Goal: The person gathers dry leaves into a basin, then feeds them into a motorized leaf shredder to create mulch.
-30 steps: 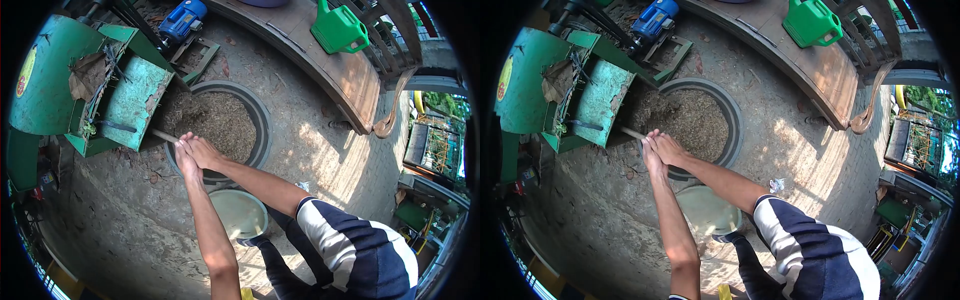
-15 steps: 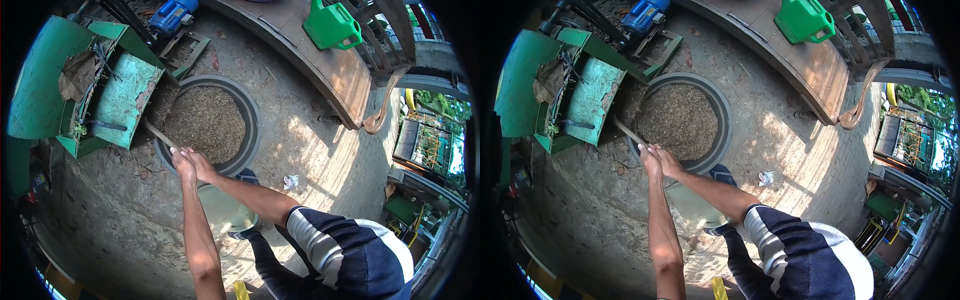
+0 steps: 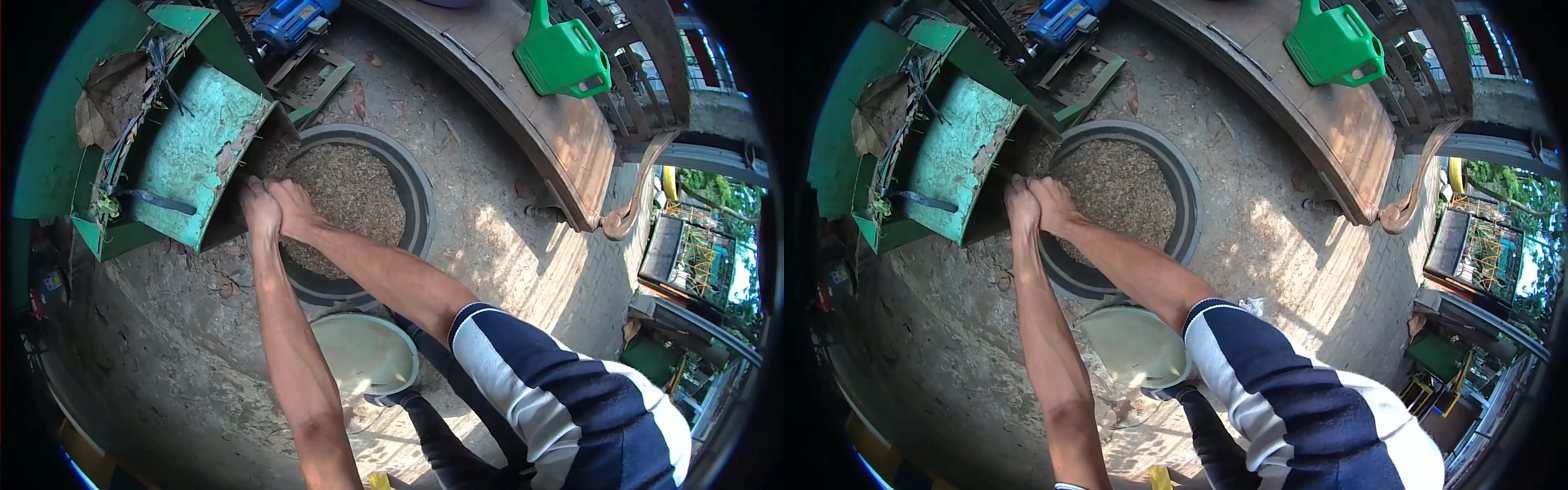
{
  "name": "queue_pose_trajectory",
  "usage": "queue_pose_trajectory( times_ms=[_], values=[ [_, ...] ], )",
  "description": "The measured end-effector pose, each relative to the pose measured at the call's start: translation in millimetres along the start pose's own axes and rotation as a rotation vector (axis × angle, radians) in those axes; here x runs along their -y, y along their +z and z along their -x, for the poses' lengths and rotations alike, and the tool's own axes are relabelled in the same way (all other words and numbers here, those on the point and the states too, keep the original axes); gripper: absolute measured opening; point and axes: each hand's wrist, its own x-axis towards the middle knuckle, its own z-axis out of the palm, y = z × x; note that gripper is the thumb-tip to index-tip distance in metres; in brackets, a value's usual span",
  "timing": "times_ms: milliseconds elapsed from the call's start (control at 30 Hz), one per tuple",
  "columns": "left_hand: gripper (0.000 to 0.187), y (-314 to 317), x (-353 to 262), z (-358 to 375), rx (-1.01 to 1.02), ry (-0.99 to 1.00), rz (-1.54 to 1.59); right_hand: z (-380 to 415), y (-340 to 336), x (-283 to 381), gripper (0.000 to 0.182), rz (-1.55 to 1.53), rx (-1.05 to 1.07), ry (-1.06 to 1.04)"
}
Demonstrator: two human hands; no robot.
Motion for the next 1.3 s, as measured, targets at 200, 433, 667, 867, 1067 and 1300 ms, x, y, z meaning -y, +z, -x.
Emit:
queue_pose_trajectory(
  times_ms=[200,433,667,867,1067,1300],
  values=[
    [0.038,-14.6,34.8,36.2,0.065,0.140,-0.184,37.0,-4.9,17.6,0.040,-0.065,0.234,0.327],
    [0.041,19.4,-8.8,32.3,-0.175,0.034,0.233,-1.0,-17.9,-21.3,0.048,0.046,0.248,-0.119],
    [0.047,25.0,-1.6,-8.6,-0.113,0.131,-0.287,-9.6,-8.0,-26.6,0.052,-0.002,0.160,0.186],
    [0.035,-37.9,22.8,106.8,-0.007,0.059,-0.599,108.3,-0.8,45.9,0.044,-0.159,0.262,0.470],
    [0.041,-12.3,11.1,48.2,-0.099,0.019,-0.091,45.9,0.1,-5.2,0.062,-0.037,0.256,0.059],
    [0.047,0.7,-4.4,33.9,0.097,0.053,-0.667,45.6,5.3,-10.5,0.052,-0.056,0.196,0.340]
  ],
)
